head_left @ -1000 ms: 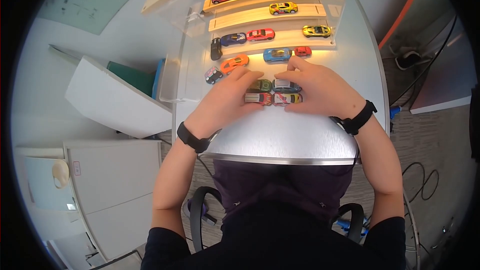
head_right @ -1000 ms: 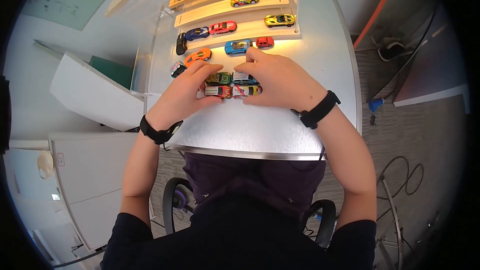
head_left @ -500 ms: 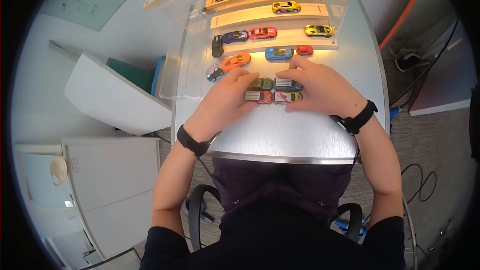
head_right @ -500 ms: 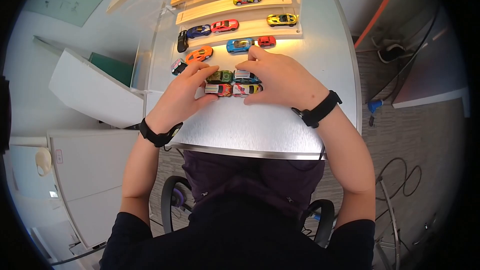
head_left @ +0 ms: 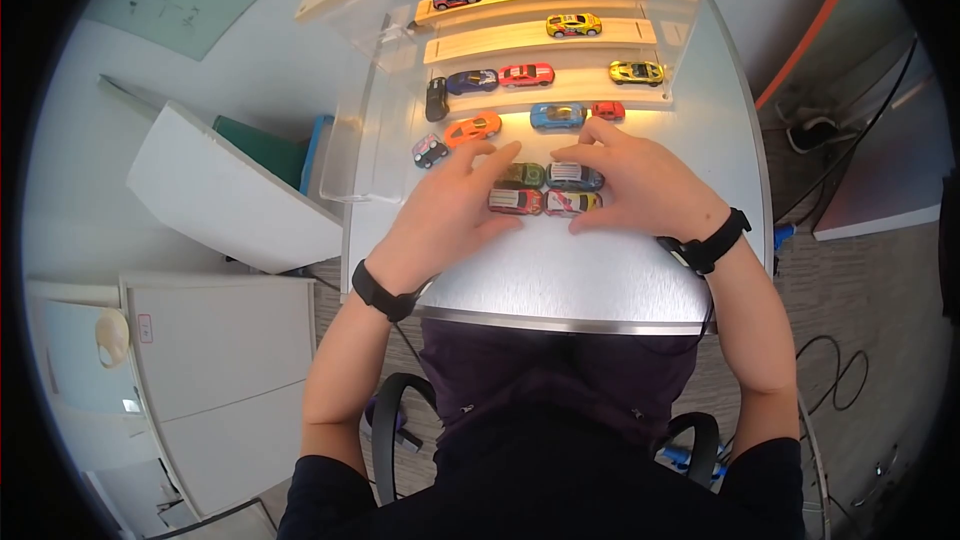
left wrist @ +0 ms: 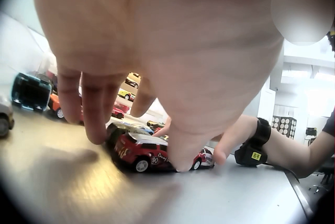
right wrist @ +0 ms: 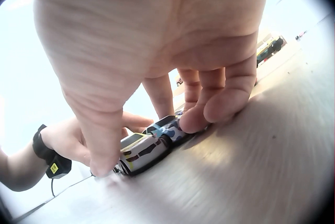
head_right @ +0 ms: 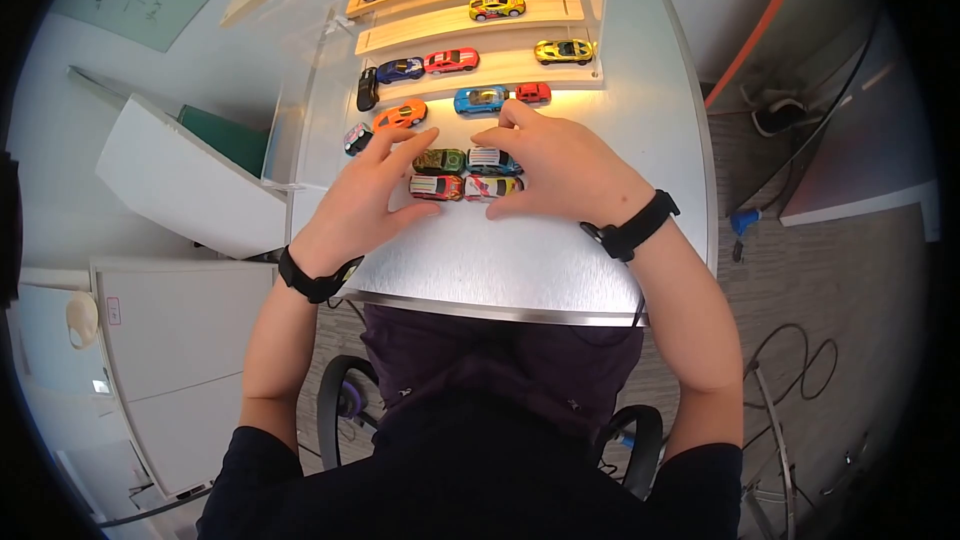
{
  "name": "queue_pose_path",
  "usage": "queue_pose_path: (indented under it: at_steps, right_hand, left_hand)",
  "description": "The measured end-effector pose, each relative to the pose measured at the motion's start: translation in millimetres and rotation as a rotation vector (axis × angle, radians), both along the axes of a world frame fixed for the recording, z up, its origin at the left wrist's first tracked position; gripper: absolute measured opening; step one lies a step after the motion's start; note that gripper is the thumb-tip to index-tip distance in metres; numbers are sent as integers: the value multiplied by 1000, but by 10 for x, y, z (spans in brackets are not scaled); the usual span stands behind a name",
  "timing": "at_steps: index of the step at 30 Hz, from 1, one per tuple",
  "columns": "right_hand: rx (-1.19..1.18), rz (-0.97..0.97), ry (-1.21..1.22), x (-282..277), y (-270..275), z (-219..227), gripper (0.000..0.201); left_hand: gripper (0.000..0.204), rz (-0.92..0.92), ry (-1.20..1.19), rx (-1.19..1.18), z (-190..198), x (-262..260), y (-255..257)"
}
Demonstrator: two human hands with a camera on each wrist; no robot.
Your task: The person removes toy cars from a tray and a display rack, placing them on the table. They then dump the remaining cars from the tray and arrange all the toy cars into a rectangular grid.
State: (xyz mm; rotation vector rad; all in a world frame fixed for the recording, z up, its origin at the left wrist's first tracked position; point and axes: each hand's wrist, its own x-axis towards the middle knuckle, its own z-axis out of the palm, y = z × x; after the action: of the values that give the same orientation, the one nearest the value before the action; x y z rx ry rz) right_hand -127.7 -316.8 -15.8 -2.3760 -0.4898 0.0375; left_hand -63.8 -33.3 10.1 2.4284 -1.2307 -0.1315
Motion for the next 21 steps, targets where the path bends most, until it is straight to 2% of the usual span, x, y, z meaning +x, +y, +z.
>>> queue_pose_path:
  at_steps: [3,6,9,14,17,21]
  right_hand:
    - [6,-38,-4,-16,6,36,68]
    - [-7,-125,-73,-7,45,49,59]
    - [-2,-200,-177,28,33,-15,46]
    - [9,-286,-126,38,62,97,36]
    - [16,-276,-219,77,46,5,33]
    - [58,-267,-227,82,26,-21,31]
  left_hand:
    - [59,94,-120,-112,150,-23,86]
    - [39,316,-121,-108,114,13,414]
    - [28,442,-139,-7,137,-98,610]
    - [36,455,-179,50,-20,-280,798]
    - [47,463,-171,65,-112,-287,824]
    - [47,486,-167,-8,-118,-286,728]
